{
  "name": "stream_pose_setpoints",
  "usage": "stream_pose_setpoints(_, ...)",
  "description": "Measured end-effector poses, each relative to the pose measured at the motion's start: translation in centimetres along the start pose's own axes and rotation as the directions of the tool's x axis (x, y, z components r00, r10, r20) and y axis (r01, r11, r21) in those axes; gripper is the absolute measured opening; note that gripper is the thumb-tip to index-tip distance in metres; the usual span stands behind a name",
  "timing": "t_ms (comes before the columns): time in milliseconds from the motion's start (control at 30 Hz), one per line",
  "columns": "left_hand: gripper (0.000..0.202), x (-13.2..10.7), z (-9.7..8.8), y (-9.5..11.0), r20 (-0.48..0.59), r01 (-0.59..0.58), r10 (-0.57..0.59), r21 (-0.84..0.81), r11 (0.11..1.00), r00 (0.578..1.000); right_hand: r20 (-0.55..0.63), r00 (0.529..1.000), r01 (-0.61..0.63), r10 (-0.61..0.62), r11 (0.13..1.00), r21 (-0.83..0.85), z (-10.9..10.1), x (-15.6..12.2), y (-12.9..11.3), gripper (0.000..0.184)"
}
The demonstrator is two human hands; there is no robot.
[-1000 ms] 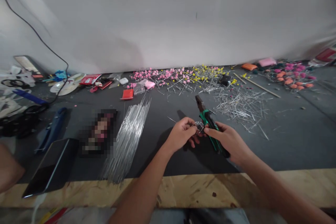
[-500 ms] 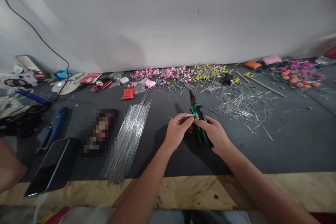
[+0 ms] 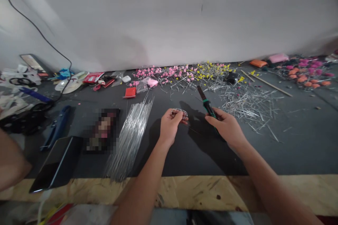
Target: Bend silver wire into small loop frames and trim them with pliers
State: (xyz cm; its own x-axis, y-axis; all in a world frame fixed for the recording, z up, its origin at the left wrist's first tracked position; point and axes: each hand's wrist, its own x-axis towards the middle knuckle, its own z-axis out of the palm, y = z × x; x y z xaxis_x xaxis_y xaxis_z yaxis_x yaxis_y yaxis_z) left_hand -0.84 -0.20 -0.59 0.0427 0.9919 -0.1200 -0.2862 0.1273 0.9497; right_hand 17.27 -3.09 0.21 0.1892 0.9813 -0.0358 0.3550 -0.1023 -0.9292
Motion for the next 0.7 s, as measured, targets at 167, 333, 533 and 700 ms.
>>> stream_pose_setpoints(167, 0.017, 0.1, 0.0, 0.2, -0.024, -0.003, 0.003, -0.023, 1.000, 1.000, 0.062, 0.998, 0.045, -0.033, 0.976, -0.213, -1.4, 0.6, 0.0, 0.018)
stream_pose_setpoints(333, 0.015, 0.0, 0.0, 0.4, -0.018, -0.019, 0.018, -0.045, 0.999, 1.000, 0.153, 0.972, -0.186, 0.181, 0.982, 0.023, -1.5, -0.1, -0.6, 0.028)
stream_pose_setpoints(533, 0.017, -0.3, 0.2, 0.4, 0.049, -0.032, 0.034, -0.043, 0.999, 0.998, 0.222, 0.960, -0.183, 0.171, 0.982, 0.035, -0.3, -0.3, -1.5, 0.025)
stream_pose_setpoints(700, 0.029, -0.4, 0.1, 0.4, 0.088, -0.022, 0.032, -0.114, 0.993, 0.996, 0.132, 0.989, 0.111, -0.064, 0.915, -0.387, 0.3, 1.2, -1.3, 0.012)
